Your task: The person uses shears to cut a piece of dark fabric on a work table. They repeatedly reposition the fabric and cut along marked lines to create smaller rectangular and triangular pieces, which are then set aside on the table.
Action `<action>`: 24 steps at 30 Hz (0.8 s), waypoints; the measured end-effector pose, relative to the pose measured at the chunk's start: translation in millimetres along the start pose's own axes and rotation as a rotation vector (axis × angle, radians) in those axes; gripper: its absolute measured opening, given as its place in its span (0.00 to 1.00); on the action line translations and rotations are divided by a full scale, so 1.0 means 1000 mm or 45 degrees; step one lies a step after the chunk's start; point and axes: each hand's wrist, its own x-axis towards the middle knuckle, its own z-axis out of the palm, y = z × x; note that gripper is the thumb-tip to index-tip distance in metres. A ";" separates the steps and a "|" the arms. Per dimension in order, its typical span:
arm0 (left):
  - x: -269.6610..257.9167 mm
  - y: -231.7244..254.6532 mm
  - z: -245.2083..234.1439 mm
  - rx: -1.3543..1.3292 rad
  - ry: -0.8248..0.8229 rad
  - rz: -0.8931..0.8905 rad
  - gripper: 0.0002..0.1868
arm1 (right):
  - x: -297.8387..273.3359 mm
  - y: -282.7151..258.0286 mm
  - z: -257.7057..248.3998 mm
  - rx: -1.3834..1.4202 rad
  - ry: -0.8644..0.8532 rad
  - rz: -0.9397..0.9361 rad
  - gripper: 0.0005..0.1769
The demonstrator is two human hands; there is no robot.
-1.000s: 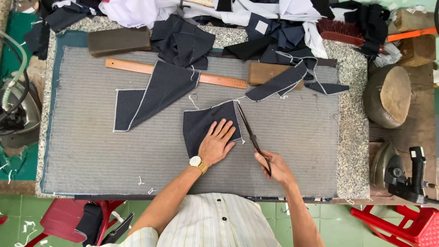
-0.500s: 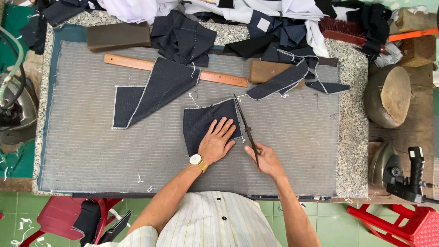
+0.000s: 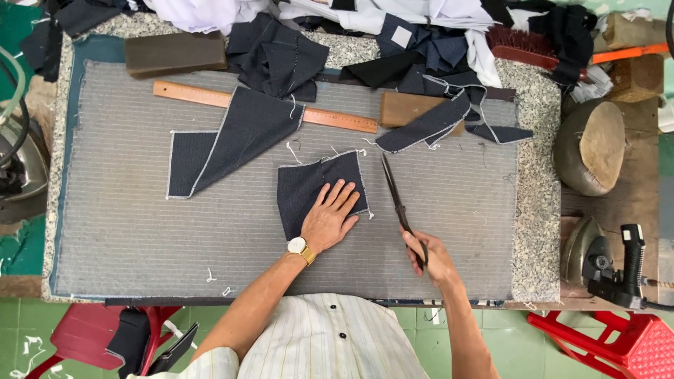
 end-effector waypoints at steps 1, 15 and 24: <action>0.001 0.001 -0.001 0.000 -0.002 0.004 0.29 | 0.002 -0.001 0.002 0.004 0.002 0.000 0.33; 0.001 0.002 -0.003 0.013 -0.018 -0.016 0.29 | 0.018 -0.024 0.040 -0.026 0.070 -0.047 0.29; -0.001 0.000 -0.002 0.004 -0.043 -0.019 0.30 | -0.013 0.000 0.025 -0.025 0.008 -0.122 0.26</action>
